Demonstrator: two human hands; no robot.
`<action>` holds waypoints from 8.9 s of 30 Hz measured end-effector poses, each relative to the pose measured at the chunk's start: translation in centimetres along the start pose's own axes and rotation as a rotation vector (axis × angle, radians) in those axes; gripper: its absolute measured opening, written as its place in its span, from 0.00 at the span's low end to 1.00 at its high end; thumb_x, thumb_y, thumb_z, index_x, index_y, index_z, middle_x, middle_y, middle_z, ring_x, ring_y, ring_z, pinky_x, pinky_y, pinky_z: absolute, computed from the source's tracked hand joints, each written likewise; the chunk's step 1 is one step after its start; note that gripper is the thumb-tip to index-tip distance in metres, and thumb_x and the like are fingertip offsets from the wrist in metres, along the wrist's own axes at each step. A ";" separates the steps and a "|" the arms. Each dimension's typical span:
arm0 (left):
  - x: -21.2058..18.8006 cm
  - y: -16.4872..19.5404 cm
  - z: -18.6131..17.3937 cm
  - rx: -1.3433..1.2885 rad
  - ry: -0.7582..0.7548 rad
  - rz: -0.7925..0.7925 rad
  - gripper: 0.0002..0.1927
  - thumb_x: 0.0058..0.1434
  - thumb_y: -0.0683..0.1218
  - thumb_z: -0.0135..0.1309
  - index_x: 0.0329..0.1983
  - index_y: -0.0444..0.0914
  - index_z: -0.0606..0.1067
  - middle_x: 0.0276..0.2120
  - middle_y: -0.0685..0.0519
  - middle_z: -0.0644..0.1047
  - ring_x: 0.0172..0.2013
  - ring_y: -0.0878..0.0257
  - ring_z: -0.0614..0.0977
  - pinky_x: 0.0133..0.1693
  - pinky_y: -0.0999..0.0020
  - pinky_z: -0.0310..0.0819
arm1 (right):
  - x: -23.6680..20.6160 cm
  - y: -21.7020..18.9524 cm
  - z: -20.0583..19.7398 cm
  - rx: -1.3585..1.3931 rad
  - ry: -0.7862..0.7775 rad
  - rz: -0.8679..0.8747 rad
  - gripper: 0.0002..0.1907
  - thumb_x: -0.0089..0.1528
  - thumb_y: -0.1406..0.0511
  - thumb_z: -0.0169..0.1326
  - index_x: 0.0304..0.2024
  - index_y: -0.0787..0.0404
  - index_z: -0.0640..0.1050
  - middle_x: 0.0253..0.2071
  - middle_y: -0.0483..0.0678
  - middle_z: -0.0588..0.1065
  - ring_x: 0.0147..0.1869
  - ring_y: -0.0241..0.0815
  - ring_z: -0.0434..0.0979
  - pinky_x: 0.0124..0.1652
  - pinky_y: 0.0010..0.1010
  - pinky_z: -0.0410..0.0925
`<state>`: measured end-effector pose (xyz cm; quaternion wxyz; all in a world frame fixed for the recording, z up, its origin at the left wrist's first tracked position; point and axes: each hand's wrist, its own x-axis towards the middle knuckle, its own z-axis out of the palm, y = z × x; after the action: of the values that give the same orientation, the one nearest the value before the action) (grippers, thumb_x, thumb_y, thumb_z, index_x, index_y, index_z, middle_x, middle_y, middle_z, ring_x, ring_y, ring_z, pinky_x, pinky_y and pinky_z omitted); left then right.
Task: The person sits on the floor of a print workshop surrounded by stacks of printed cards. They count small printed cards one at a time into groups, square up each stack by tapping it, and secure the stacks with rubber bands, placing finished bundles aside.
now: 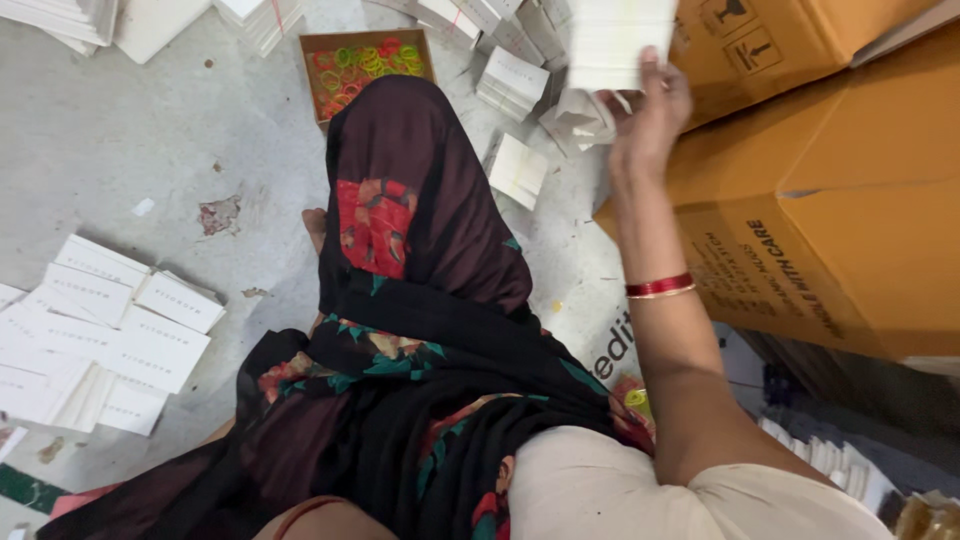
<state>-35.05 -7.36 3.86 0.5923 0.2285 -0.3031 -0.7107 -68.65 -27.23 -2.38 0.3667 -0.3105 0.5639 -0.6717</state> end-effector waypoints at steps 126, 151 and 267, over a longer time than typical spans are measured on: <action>-12.4 13.6 -37.9 0.498 1.480 -0.083 0.34 0.38 0.51 0.76 0.47 0.30 0.80 0.42 0.42 0.84 0.40 0.54 0.87 0.43 0.62 0.81 | -41.2 18.6 38.0 -1.017 -1.713 -1.194 0.43 0.68 0.43 0.38 0.76 0.63 0.50 0.79 0.54 0.47 0.82 0.51 0.41 0.73 0.52 0.37; -17.0 13.3 -38.2 0.353 1.544 0.614 0.23 0.50 0.38 0.71 0.49 0.30 0.78 0.45 0.46 0.84 0.43 0.59 0.85 0.46 0.67 0.79 | -41.2 18.6 38.3 -1.048 -1.752 -1.129 0.45 0.68 0.42 0.37 0.75 0.66 0.50 0.79 0.57 0.45 0.83 0.50 0.39 0.73 0.49 0.35; 4.1 1.1 -25.0 0.186 1.210 0.245 0.14 0.72 0.50 0.45 0.50 0.34 0.72 0.37 0.51 0.78 0.37 0.66 0.79 0.38 0.69 0.74 | -27.9 12.4 31.6 -0.269 -1.227 -0.230 0.17 0.74 0.57 0.40 0.49 0.64 0.72 0.40 0.55 0.76 0.45 0.51 0.77 0.46 0.39 0.69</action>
<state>-17.99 -15.53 -13.02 0.7138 0.6048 0.0015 -0.3530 -25.56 -21.63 -9.27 0.5063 -0.7406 0.2938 -0.3299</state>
